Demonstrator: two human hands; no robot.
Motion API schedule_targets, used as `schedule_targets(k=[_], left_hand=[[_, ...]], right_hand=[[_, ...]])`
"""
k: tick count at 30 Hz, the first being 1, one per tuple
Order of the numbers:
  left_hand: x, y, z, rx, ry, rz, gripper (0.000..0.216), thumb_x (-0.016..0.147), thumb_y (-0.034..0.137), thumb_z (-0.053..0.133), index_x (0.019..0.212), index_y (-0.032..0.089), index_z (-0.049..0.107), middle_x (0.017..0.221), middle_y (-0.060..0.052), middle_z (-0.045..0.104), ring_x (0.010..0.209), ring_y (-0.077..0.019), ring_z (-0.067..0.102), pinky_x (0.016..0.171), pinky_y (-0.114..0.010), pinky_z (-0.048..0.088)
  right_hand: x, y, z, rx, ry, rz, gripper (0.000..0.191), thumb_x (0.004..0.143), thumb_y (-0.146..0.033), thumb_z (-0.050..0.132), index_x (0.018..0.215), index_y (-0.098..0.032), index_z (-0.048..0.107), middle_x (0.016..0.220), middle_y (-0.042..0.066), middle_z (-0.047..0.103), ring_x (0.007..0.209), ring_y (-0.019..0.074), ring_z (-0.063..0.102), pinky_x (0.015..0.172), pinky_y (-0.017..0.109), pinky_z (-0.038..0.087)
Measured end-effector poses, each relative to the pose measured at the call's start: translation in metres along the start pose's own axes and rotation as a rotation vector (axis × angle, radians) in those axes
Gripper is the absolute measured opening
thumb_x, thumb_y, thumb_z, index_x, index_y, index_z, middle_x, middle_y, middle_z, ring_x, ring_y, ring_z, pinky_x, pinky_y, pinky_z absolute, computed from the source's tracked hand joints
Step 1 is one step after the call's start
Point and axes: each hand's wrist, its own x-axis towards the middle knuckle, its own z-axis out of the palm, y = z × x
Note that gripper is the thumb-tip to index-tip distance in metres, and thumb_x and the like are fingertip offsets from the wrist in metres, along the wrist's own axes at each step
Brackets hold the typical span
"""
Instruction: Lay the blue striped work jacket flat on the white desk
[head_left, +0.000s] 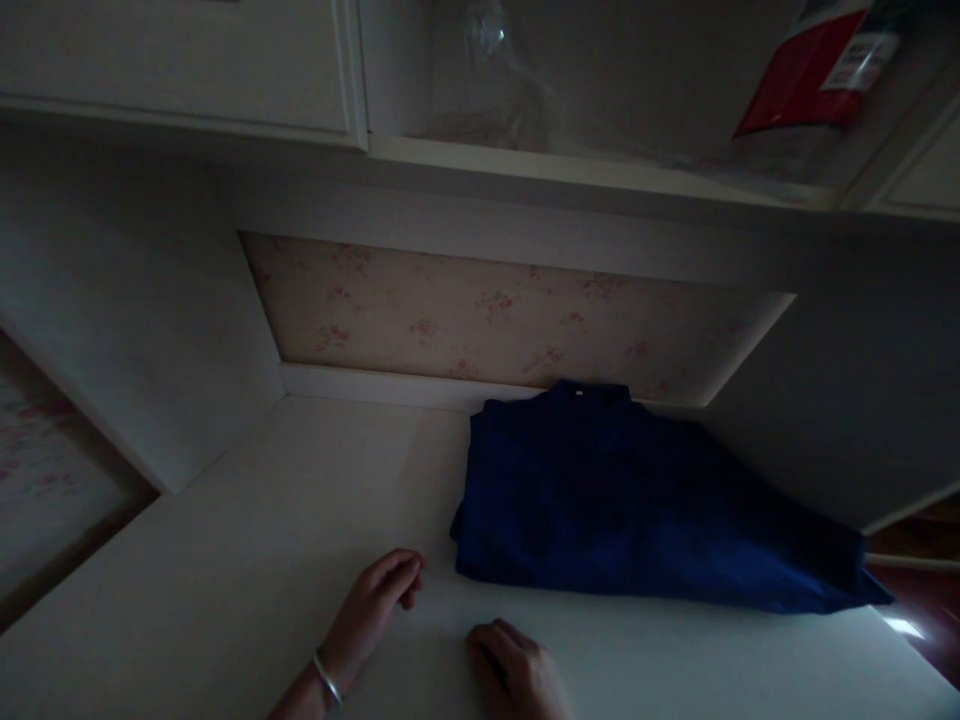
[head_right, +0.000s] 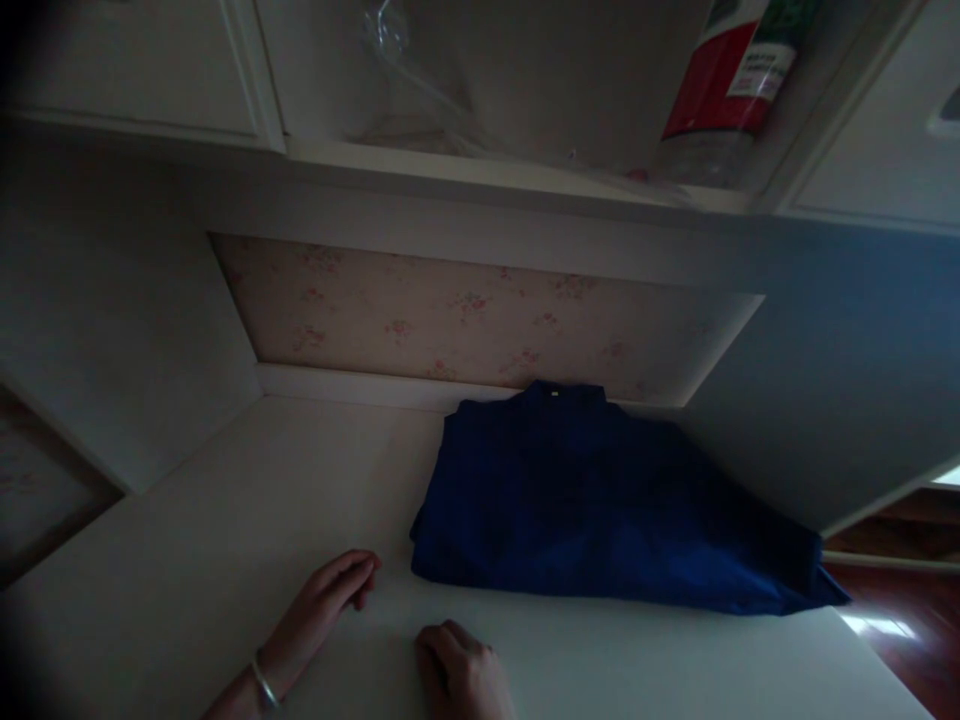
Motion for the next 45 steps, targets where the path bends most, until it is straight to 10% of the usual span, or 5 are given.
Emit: schedule_targets(k=[26,38,45], left_hand=[[0.001,-0.004,0.001,0.124,0.011,0.04,0.04,0.085,0.056,0.051,0.087,0.018,0.063,0.072,0.0,0.059,0.066,-0.0162,0.053,0.066,-0.029,0.043],[0.015,0.026,0.094,0.449,0.144,0.385,0.052,0.077,0.051,0.065,0.118,0.02,0.062,0.112,-0.013,0.061,0.11,-0.0318,0.053,0.102,-0.051,0.039],[0.048,0.017,0.091,0.489,0.297,0.377,0.057,0.086,0.043,0.053,0.131,0.008,0.047,0.124,-0.022,0.058,0.117,-0.0329,0.055,0.103,-0.053,0.04]], right_hand=[[0.004,-0.012,-0.011,0.009,-0.052,0.062,0.023,0.096,-0.032,0.043,0.093,-0.026,0.065,0.086,0.001,0.069,0.074,0.014,0.066,0.066,0.021,0.045],[0.0,-0.019,-0.013,0.119,0.019,0.053,0.021,0.089,-0.021,0.049,0.091,-0.024,0.069,0.089,0.003,0.071,0.078,0.0159,0.067,0.069,0.022,0.047],[-0.002,-0.024,-0.018,0.066,0.037,0.077,0.019,0.089,-0.02,0.05,0.089,-0.024,0.068,0.086,0.001,0.07,0.077,0.0147,0.066,0.068,0.021,0.047]])
